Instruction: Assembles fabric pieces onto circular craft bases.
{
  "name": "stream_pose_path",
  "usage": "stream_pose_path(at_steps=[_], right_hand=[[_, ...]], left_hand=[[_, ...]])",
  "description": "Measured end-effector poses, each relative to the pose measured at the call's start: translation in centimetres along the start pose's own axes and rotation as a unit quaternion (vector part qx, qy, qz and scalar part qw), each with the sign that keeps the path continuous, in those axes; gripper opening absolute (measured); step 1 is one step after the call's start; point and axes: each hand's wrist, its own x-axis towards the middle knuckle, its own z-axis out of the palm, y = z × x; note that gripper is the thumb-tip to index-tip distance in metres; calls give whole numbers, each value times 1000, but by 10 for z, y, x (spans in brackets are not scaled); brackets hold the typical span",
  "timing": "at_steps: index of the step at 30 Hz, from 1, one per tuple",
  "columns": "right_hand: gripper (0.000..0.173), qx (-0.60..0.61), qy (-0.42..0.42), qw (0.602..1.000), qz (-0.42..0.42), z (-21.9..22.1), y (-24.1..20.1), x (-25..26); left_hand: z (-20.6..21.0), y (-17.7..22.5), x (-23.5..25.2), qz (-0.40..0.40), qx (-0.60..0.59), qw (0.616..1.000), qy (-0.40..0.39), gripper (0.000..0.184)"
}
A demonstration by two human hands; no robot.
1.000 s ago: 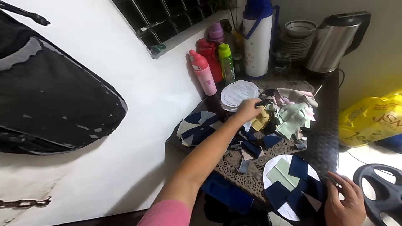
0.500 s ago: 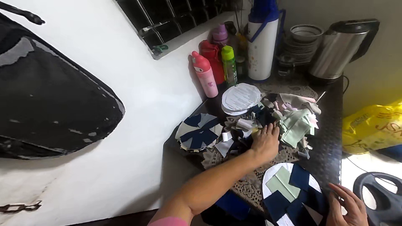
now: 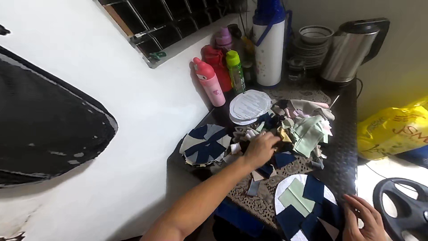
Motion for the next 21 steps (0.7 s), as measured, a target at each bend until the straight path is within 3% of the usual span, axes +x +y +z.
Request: stream_pose_path(at_steps=[4, 6, 8, 10, 13, 17, 21], right_hand=[[26, -3, -20, 1000, 5, -1, -6, 1], [26, 1, -19, 1000, -5, -1, -3, 1], [26, 5, -17, 1000, -8, -2, -2, 1], [26, 4, -15, 1000, -6, -2, -2, 0], [26, 1, -14, 1000, 0, -1, -3, 0], [25, -2, -6, 1000, 0, -1, -1, 1], [27, -10, -2, 1000, 6, -1, -1, 0]], left_hand=[[15, 6, -36, 40, 24, 999, 15, 25], [-10, 19, -29, -29, -18, 993, -114, 35], [-36, 26, -14, -73, -76, 981, -164, 31], [-55, 24, 7, -112, -104, 983, -100, 29], [-52, 0, 51, -148, -32, 988, -7, 23], [-24, -19, 88, -184, 50, 979, -78, 47], [-9, -24, 92, -220, 52, 973, -39, 35]])
